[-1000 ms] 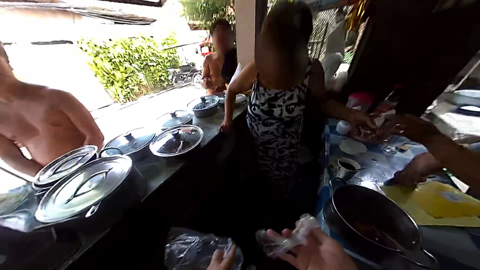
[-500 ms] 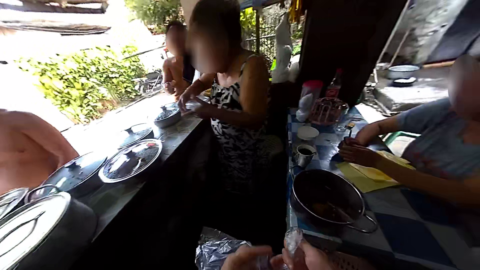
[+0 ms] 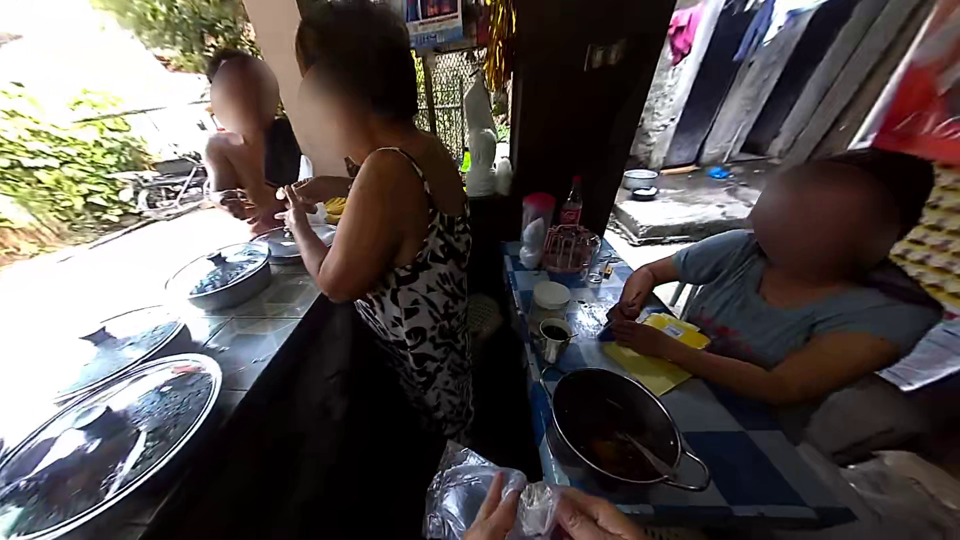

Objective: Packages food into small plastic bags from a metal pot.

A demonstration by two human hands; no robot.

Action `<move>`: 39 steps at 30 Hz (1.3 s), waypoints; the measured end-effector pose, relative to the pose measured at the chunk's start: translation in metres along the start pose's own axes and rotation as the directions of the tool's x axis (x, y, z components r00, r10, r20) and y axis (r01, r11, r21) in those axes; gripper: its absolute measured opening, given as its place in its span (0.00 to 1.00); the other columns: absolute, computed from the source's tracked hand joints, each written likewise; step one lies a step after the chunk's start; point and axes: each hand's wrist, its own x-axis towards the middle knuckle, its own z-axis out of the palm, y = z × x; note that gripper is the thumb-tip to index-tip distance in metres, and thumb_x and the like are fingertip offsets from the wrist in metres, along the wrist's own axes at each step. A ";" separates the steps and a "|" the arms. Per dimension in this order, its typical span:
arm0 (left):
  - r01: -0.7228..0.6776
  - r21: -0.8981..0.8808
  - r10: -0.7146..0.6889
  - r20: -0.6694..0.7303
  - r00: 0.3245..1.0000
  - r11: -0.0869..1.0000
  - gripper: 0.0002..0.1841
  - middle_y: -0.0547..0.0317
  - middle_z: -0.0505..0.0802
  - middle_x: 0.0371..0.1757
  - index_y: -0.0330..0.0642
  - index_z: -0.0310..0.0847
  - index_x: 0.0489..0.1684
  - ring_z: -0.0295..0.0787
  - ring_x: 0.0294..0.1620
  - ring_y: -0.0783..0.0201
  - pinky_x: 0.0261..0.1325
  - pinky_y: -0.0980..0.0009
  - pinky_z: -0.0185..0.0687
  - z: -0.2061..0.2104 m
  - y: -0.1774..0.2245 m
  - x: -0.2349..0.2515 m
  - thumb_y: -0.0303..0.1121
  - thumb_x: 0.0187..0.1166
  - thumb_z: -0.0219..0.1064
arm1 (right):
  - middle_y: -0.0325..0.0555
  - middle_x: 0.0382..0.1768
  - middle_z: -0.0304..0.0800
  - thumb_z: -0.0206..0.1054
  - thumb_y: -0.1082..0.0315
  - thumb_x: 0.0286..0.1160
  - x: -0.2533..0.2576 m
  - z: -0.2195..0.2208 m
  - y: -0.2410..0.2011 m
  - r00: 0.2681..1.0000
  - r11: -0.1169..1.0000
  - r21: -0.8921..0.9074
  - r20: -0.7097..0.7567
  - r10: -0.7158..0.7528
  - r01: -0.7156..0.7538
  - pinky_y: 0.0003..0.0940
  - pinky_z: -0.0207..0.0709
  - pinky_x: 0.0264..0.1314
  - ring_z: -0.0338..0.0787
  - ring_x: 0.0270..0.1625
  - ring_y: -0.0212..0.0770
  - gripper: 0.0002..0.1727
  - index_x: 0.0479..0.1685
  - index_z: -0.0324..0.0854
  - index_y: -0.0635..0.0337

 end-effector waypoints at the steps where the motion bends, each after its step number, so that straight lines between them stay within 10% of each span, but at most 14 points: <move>1: -0.032 -0.087 0.032 0.000 0.999 0.996 0.31 0.18 0.67 0.84 0.16 0.71 0.75 0.70 0.85 0.36 0.84 0.49 0.70 0.001 0.001 0.005 0.14 0.66 0.67 | 0.41 0.44 0.92 0.45 0.70 0.92 0.003 0.000 -0.003 1.000 0.999 0.033 -0.015 -0.025 0.025 0.37 0.89 0.59 0.93 0.47 0.33 0.18 0.59 0.79 0.70; 4: -0.093 -0.249 0.105 0.033 0.994 0.964 0.34 0.22 0.63 0.87 0.16 0.66 0.79 0.65 0.89 0.44 0.86 0.55 0.68 -0.002 0.015 0.022 0.13 0.65 0.63 | 0.57 0.49 0.91 0.48 0.71 0.90 0.011 -0.020 -0.004 0.992 0.956 -0.288 -0.091 -0.084 0.054 0.45 0.84 0.66 0.92 0.54 0.43 0.20 0.58 0.83 0.76; 9: -0.185 -0.160 0.205 0.122 0.971 0.970 0.32 0.26 0.71 0.84 0.16 0.69 0.77 0.71 0.86 0.48 0.85 0.58 0.71 -0.002 0.048 0.047 0.13 0.65 0.64 | 0.68 0.35 0.90 0.54 0.71 0.88 0.001 -0.050 -0.023 0.969 0.653 -0.726 0.076 -0.235 0.215 0.60 0.82 0.50 0.92 0.41 0.63 0.18 0.42 0.86 0.77; 13: -0.237 -0.121 0.254 0.154 0.955 0.964 0.29 0.28 0.77 0.80 0.18 0.74 0.74 0.77 0.82 0.51 0.81 0.60 0.76 -0.001 0.085 0.069 0.13 0.66 0.63 | 0.62 0.41 0.92 0.56 0.71 0.78 -0.011 -0.094 -0.053 0.919 0.592 -0.708 0.238 -0.313 0.385 0.58 0.84 0.46 0.93 0.44 0.58 0.16 0.52 0.85 0.71; 17: -0.327 -0.094 0.340 0.216 0.915 0.940 0.27 0.32 0.77 0.81 0.22 0.75 0.75 0.80 0.80 0.56 0.79 0.64 0.78 0.014 0.116 0.095 0.19 0.73 0.67 | 0.57 0.31 0.90 0.71 0.77 0.64 -0.014 -0.145 -0.075 0.843 0.403 -0.777 0.289 -0.454 0.484 0.54 0.85 0.43 0.92 0.37 0.55 0.05 0.37 0.87 0.69; 25: -0.351 -0.052 0.351 -0.001 0.936 0.935 0.14 0.59 0.96 0.53 0.31 0.86 0.61 0.95 0.51 0.72 0.58 0.71 0.92 0.037 0.137 0.137 0.29 0.83 0.66 | 0.36 0.34 0.90 0.64 0.55 0.77 -0.006 -0.319 -0.080 0.703 0.257 -0.879 0.116 -0.701 0.402 0.28 0.85 0.39 0.88 0.37 0.28 0.13 0.38 0.89 0.53; 28: -0.202 -0.050 0.197 -0.085 0.977 0.978 0.18 0.70 0.95 0.51 0.37 0.85 0.63 0.91 0.50 0.79 0.56 0.76 0.88 0.043 0.121 0.138 0.37 0.82 0.69 | 0.44 0.32 0.90 0.66 0.68 0.65 0.027 -0.368 -0.041 0.805 0.316 -0.905 0.048 -0.591 0.286 0.50 0.85 0.39 0.91 0.36 0.44 0.07 0.35 0.90 0.57; 31: -0.082 -0.267 0.056 -0.101 0.993 0.960 0.28 0.72 0.91 0.60 0.41 0.81 0.70 0.88 0.58 0.76 0.62 0.75 0.85 0.052 0.106 0.131 0.44 0.72 0.78 | 0.70 0.43 0.90 0.67 0.82 0.73 0.066 -0.390 -0.005 0.979 0.463 -0.884 -0.038 -0.202 0.061 0.69 0.79 0.60 0.90 0.51 0.69 0.07 0.44 0.89 0.73; 39: -0.016 -0.686 -0.202 -0.237 0.950 0.728 0.25 0.56 0.91 0.66 0.38 0.74 0.73 0.91 0.63 0.62 0.67 0.63 0.87 0.078 0.092 0.120 0.27 0.75 0.71 | 0.73 0.71 0.82 0.70 0.72 0.78 0.122 -0.383 0.065 0.970 0.357 -0.917 -0.103 0.222 -0.180 0.69 0.64 0.82 0.78 0.77 0.72 0.25 0.74 0.80 0.68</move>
